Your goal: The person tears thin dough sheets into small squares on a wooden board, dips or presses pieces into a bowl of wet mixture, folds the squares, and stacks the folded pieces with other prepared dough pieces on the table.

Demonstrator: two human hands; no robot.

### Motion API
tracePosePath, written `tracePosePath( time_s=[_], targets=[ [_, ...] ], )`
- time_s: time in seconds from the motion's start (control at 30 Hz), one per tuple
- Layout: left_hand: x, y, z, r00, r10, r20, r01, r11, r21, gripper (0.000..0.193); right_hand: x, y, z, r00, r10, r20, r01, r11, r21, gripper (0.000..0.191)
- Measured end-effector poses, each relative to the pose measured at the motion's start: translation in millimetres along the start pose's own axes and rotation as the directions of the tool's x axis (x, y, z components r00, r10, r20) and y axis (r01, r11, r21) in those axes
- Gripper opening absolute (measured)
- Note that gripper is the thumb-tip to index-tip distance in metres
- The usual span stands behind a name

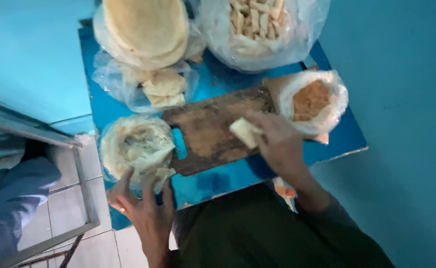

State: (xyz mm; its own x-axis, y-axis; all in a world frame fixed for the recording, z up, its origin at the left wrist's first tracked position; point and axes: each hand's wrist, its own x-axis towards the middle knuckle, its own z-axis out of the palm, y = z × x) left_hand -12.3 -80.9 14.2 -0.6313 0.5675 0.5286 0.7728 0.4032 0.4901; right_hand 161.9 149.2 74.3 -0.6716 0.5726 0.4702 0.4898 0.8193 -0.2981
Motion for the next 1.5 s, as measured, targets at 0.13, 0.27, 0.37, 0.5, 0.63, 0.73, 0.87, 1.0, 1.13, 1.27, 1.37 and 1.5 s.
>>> tracePosePath(
  time_s=[0.13,0.27,0.37,0.5,0.63,0.73,0.87,1.0,1.13,1.27,1.37,1.5],
  targets=[
    [2,2,-5,0.997,-0.002,0.074,0.004,1.0,-0.025,0.028,1,8,-8,0.981,0.167,0.1,-0.188,0.948,0.258,0.037],
    [11,11,-24,0.99,0.094,0.103,-0.088,0.994,-0.06,0.033,18,12,9,0.895,0.208,0.394,-0.416,0.709,0.57,0.037],
    [17,28,-23,1.0,-0.006,-0.006,0.004,0.954,-0.301,0.031,24,14,13,0.903,0.086,0.42,-0.414,0.425,0.805,0.036],
    [24,51,-7,0.977,-0.055,0.206,0.18,0.732,-0.657,0.022,26,11,9,0.881,0.038,0.472,-0.47,0.177,0.864,0.032],
    [33,64,17,0.803,0.006,0.597,0.565,0.312,-0.764,0.032,26,2,4,0.936,0.061,0.347,-0.351,0.264,0.898,0.034],
    [34,69,36,0.772,0.039,0.634,0.635,-0.087,-0.768,0.04,18,-7,2,0.994,-0.107,0.015,0.054,0.61,0.79,0.036],
    [37,66,65,0.76,0.003,0.65,0.581,-0.452,-0.677,0.036,13,-5,-2,0.913,-0.4,-0.075,0.374,0.752,0.543,0.03],
    [32,68,79,0.744,0.001,0.669,0.601,-0.439,-0.668,0.035,11,4,-8,0.966,-0.246,-0.087,0.235,0.677,0.698,0.028],
    [34,75,80,0.804,-0.064,0.592,0.583,-0.115,-0.804,0.032,10,6,-3,0.972,-0.164,-0.169,0.231,0.798,0.557,0.031],
    [41,80,86,0.868,-0.096,0.487,0.496,0.119,-0.86,0.031,12,4,11,0.988,-0.118,-0.102,0.153,0.863,0.482,0.03],
    [42,82,89,0.842,-0.152,0.518,0.539,0.185,-0.822,0.03,14,7,14,0.997,0.075,-0.021,-0.049,0.81,0.585,0.025],
    [40,84,86,0.853,-0.131,0.506,0.521,0.297,-0.801,0.025,10,11,10,0.999,-0.044,0.026,0.012,0.7,0.714,0.039]
  ],
)
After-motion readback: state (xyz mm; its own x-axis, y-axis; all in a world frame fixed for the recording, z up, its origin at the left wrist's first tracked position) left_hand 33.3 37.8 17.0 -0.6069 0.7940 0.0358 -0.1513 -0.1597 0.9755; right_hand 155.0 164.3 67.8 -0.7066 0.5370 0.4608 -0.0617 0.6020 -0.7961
